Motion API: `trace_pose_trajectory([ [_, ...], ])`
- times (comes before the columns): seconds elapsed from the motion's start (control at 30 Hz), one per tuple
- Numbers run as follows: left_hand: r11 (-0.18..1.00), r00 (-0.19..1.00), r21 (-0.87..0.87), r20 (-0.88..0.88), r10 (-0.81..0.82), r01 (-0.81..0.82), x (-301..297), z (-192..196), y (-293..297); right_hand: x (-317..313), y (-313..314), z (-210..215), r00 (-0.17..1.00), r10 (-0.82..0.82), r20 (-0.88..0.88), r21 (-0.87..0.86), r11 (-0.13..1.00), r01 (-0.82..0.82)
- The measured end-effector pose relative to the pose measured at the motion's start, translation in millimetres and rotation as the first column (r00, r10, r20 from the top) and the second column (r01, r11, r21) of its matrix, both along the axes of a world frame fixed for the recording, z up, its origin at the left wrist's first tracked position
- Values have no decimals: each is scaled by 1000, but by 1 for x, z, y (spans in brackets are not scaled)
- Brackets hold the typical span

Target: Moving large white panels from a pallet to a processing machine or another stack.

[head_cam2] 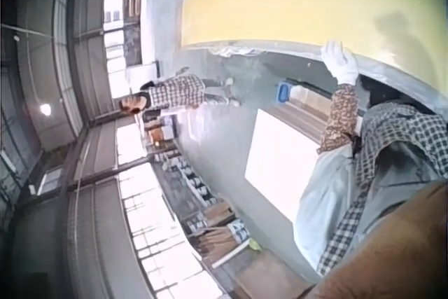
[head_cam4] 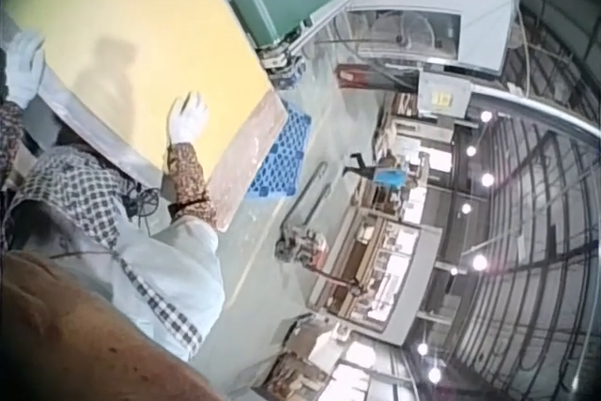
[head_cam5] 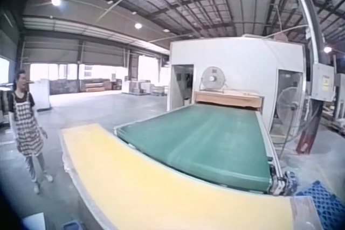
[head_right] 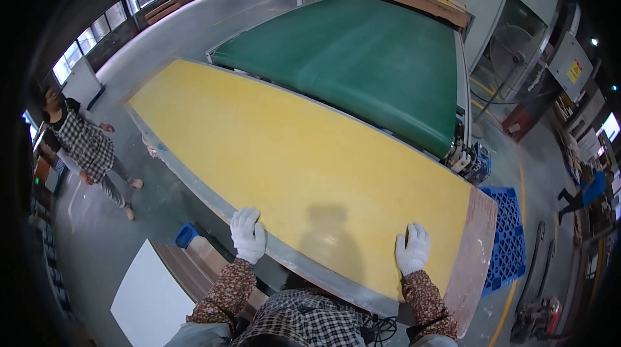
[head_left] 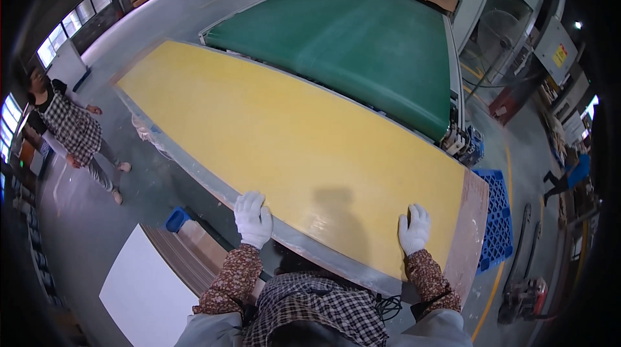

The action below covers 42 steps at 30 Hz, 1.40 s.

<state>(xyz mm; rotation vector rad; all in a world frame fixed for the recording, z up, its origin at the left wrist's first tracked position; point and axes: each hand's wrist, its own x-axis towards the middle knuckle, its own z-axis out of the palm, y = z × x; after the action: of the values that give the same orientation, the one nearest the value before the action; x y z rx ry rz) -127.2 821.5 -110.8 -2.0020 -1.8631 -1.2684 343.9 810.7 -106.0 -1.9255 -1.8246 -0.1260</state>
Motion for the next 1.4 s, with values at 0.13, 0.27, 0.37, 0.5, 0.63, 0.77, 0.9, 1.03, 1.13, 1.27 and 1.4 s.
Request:
trace_pose_trajectory([
  [0.13, 1000, 1000, -15, 14, 20, -20, 2, 1, -1, 1, 1, 3, 999, -2, 47, -18, 1000, 3],
  [0.27, 1000, 1000, -19, 13, 21, -20, 4, -1, -2, 2, -1, 1, 995, -28, 96, -20, 999, 30],
  [0.37, 1000, 1000, -18, 25, 11, -11, 4, -3, -3, 2, -2, 0, 994, -23, 103, -10, 1000, 24],
  [0.5, 1000, 1000, -1, 26, -1, 1, 4, -6, -3, 0, -2, 3, 997, -2, 82, 1, 1000, 1],
  [0.63, 1000, 1000, -17, 10, 0, 0, 3, -1, -2, 2, -1, 4, 995, -6, 99, 7, 1000, 5],
  [0.77, 999, 1000, -32, 7, 6, -6, 1, -1, -1, -1, 2, 4, 994, -8, 109, 10, 1000, 7],
  [0.9, 1000, 1000, -14, -6, 2, -2, 1, -4, -1, 0, 1, 0, 996, -9, 91, 14, 1000, 7],
  [1.03, 1000, 1000, -10, -4, -8, 8, 3, -5, -2, 0, -1, 2, 996, -21, 83, 16, 1000, 20],
  [1.13, 1000, 1000, -27, -8, -8, 7, 3, -5, -3, 0, -2, 5, 996, -23, 85, 3, 1000, 23],
  [1.27, 1000, 1000, -28, -8, -5, 5, 3, -5, -3, -1, -3, 6, 997, -18, 73, 7, 1000, 17],
  [1.4, 1000, 1000, -31, -16, 0, 0, 0, -9, -3, -2, -1, 4, 998, -17, 57, 10, 1000, 17],
])
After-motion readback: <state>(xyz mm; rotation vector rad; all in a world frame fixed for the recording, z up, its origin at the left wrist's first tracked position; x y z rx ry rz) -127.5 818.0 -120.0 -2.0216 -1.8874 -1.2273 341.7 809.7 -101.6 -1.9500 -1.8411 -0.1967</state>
